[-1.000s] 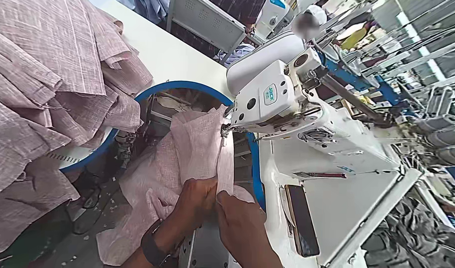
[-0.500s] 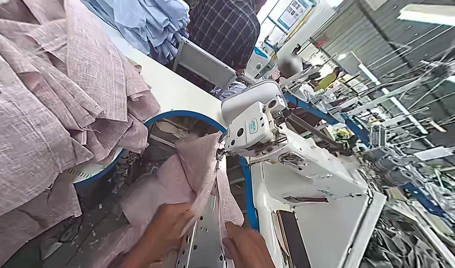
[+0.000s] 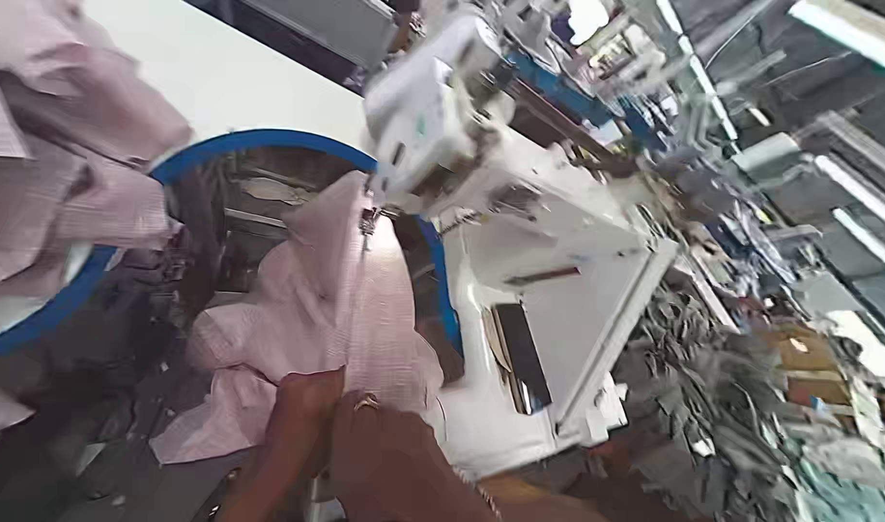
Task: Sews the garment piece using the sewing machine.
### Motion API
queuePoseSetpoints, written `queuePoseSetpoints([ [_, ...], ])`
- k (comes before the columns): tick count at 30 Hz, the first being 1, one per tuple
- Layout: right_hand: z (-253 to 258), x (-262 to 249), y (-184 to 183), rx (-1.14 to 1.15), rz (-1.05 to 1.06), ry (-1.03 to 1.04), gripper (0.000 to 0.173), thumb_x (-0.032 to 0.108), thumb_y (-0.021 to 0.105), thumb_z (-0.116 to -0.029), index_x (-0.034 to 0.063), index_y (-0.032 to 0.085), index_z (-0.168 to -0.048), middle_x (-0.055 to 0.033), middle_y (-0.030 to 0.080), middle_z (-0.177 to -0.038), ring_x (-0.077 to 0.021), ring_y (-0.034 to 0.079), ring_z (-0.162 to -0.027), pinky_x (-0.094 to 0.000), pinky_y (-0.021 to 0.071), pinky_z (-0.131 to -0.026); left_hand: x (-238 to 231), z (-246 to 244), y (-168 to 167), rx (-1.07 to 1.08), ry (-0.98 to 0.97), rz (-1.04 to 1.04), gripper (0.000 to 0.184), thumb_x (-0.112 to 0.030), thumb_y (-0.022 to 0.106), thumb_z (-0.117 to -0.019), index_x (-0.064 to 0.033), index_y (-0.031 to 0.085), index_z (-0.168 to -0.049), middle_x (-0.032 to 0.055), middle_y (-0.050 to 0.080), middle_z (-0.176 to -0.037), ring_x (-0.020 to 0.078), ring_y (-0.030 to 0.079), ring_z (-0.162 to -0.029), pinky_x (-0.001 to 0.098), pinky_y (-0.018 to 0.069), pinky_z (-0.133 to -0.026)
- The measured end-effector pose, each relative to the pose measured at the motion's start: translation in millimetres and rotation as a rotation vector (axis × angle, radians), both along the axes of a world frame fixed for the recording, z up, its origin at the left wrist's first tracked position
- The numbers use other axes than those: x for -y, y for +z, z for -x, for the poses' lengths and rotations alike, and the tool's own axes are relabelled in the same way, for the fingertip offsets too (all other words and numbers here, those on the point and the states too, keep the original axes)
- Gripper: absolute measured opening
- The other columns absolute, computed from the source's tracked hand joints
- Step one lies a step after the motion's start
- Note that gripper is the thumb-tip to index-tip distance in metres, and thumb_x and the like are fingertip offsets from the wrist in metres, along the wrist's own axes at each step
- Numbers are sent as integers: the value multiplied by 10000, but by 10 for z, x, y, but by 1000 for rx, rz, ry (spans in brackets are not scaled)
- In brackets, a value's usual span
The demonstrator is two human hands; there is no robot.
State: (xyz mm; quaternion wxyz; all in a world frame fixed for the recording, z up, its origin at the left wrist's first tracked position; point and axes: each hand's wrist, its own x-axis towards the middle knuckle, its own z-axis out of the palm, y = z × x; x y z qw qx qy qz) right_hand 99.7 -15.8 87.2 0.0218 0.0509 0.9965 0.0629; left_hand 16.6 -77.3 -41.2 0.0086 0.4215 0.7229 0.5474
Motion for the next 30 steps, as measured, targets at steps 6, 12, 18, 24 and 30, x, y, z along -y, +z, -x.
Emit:
queuePoseSetpoints([
  [6,221,-117,-176,-25,-180,-159,321,4,657,-807,-80,746,-1104,-112,649,-618,-218,628,-453,-319,467,-395,-224,179,-154,124,-16,-163,268,-179,537,-926,-69,675,-724,44,568,-517,156,553,-426,342,412,-400],
  [12,437,-209,-315,-59,-300,-203,301,25,661,-817,-73,754,-1086,-90,625,-583,-194,614,-442,-288,457,-398,-291,253,-204,167,-48,-194,304,-164,503,-962,-67,645,-711,44,529,-508,155,526,-432,324,397,-410],
  [18,624,-615,-477,-277,-221,-211,140,130,606,-805,36,668,-722,-78,578,-565,-218,597,-426,-352,429,-351,-589,428,-192,346,-26,-285,287,-173,514,-1004,-66,710,-823,2,563,-550,61,517,-468,246,408,-456],
  [24,167,-636,-604,-440,-131,-159,202,74,555,-835,49,687,-684,-97,665,-685,-176,627,-530,-286,457,-430,-423,303,-82,193,2,-140,313,-150,521,-952,-23,804,-990,31,590,-533,145,535,-430,313,426,-428],
  [30,568,-752,-672,-437,-247,46,147,28,602,-803,51,708,-705,-80,697,-719,-192,640,-531,-292,461,-420,-561,520,-99,448,-131,-140,307,-126,500,-952,-60,626,-681,13,492,-532,127,500,-498,340,399,-509],
])
